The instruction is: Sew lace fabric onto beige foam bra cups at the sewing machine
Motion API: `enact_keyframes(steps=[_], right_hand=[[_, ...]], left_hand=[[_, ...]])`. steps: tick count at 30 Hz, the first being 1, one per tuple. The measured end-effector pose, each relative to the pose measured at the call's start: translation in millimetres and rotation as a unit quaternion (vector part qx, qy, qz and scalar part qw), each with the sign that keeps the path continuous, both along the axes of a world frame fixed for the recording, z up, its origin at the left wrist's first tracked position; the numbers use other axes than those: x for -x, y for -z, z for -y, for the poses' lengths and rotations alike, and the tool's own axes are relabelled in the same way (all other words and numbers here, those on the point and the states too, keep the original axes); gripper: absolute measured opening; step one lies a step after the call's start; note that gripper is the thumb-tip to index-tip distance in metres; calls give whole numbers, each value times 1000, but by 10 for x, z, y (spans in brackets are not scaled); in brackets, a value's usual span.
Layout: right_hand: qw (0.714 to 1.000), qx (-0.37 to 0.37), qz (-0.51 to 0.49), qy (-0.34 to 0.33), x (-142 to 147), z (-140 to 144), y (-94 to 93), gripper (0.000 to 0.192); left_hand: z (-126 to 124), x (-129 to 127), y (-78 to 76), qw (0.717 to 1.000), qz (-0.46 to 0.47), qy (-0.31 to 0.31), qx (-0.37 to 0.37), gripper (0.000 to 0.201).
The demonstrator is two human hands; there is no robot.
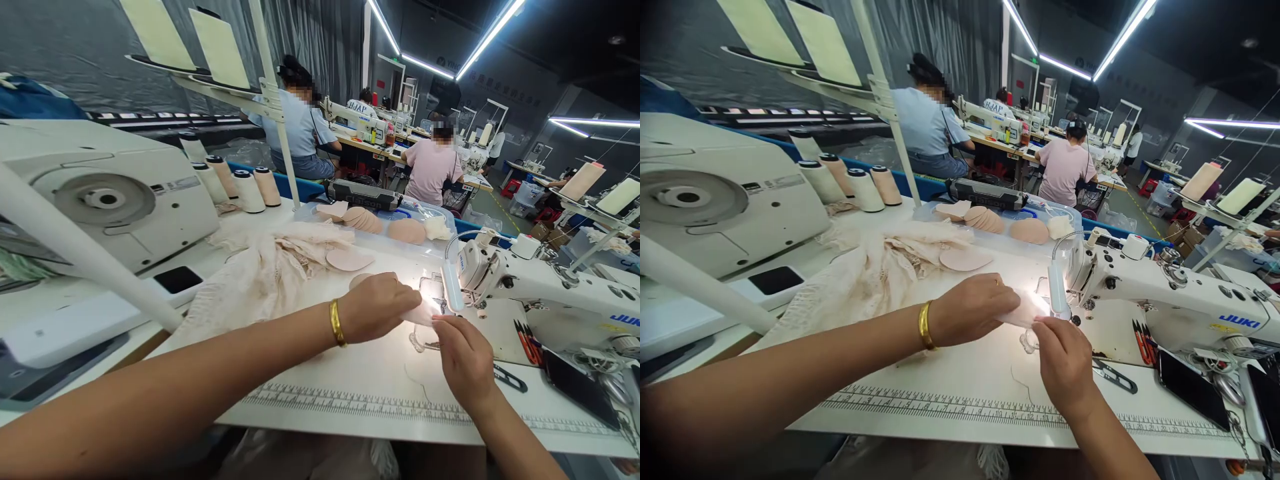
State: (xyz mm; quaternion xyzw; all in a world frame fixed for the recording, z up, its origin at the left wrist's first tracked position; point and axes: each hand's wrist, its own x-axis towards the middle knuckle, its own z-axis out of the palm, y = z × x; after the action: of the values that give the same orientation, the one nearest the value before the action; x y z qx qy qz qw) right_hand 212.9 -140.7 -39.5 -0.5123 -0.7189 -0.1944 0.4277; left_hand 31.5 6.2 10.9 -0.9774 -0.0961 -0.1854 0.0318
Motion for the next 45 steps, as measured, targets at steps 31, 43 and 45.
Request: enact_keyframes(steps=[31,43,45], right_hand=[[962,245,115,-28,-668,-133,338,35],[967,221,122,21,-676,-144,386,33],[969,206,130,38,-685,-149,403,30]], left_hand=[[-35,-484,783,996,12,79,-51,20],[-276,-652,857,990,1,136,-47,26],[-333,-706,850,992,-7,124,-37,23]])
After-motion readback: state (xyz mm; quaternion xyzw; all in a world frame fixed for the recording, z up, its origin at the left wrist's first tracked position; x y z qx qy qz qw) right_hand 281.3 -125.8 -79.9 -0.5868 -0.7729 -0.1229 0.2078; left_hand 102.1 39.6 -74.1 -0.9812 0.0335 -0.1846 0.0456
